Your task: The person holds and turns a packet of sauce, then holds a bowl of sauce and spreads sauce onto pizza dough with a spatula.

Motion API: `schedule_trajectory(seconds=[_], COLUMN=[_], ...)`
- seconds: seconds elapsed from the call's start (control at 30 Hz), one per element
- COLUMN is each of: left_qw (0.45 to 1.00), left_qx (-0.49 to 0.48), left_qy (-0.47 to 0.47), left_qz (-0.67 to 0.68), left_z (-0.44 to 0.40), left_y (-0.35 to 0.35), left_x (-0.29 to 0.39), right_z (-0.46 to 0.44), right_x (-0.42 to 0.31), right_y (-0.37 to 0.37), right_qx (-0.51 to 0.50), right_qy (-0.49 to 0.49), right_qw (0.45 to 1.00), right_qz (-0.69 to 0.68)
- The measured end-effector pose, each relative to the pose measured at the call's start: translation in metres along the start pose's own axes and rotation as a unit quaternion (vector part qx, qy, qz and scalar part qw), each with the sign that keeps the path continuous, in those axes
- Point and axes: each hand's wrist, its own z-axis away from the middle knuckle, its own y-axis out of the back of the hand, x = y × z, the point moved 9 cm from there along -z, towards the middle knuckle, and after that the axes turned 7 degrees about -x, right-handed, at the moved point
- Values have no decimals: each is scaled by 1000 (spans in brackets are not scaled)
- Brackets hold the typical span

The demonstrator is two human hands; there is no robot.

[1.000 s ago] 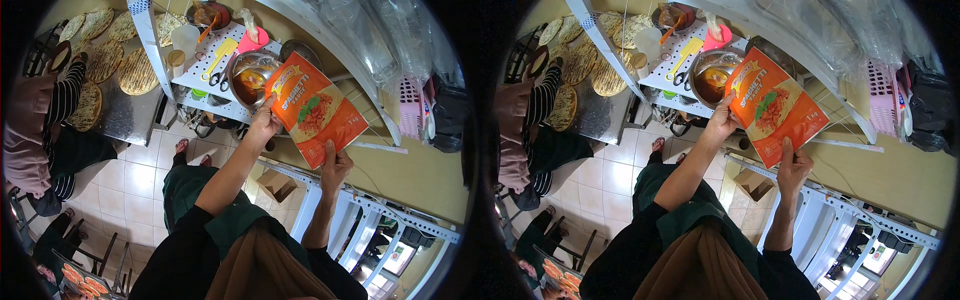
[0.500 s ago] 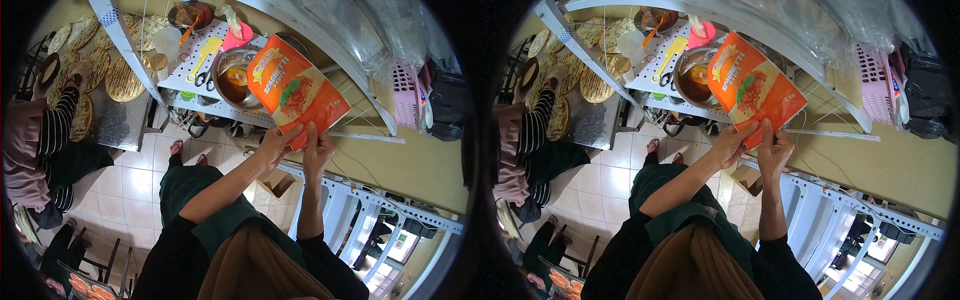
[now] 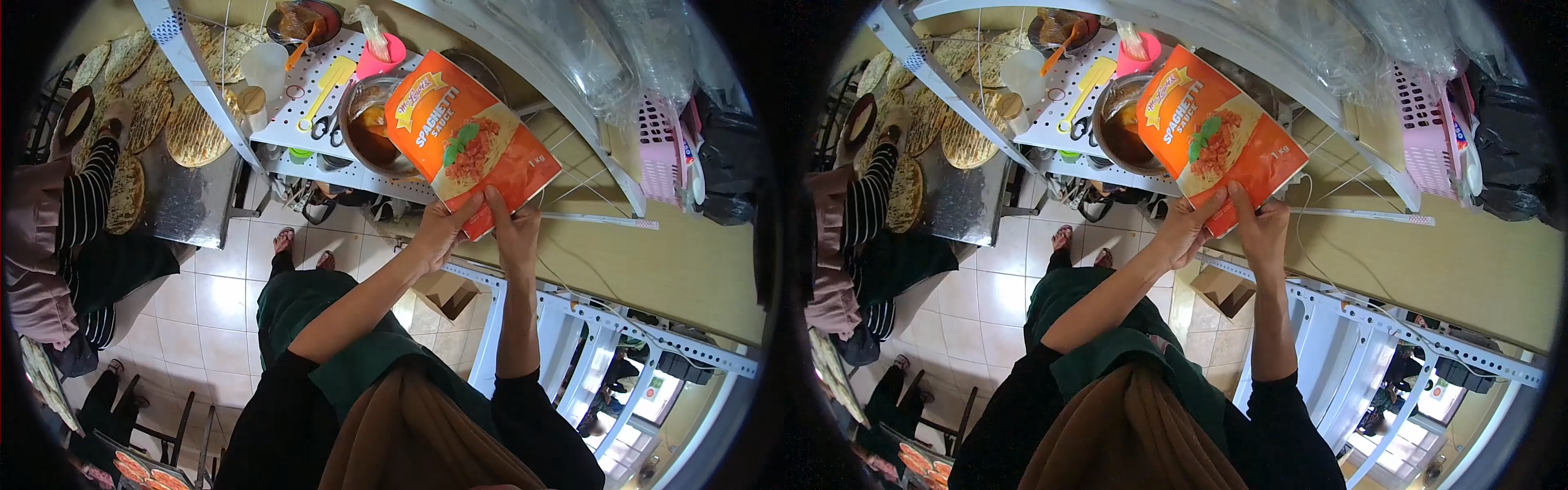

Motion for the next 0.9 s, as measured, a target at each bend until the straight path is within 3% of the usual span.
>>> schedule_trajectory(seconds=[0.13, 0.23, 0.43, 0.9], left_qw=[999, 999, 999, 999], left_qx=[-28, 7, 21, 2], left_qy=[26, 31, 7, -14], left_qz=[-7, -28, -38, -40], left_z=[1, 1, -1, -1], left_y=[-6, 2, 12, 8], left_x=[-1, -4, -3, 7], right_z=[2, 2, -10, -44], right_x=[18, 9, 30, 16], right_y=[-2, -7, 5, 26], right_qx=[38, 30, -7, -16], right_qy=[-33, -24, -50, -75], right_qw=[996, 992, 996, 991], right_qz=[-69, -123, -71, -107])
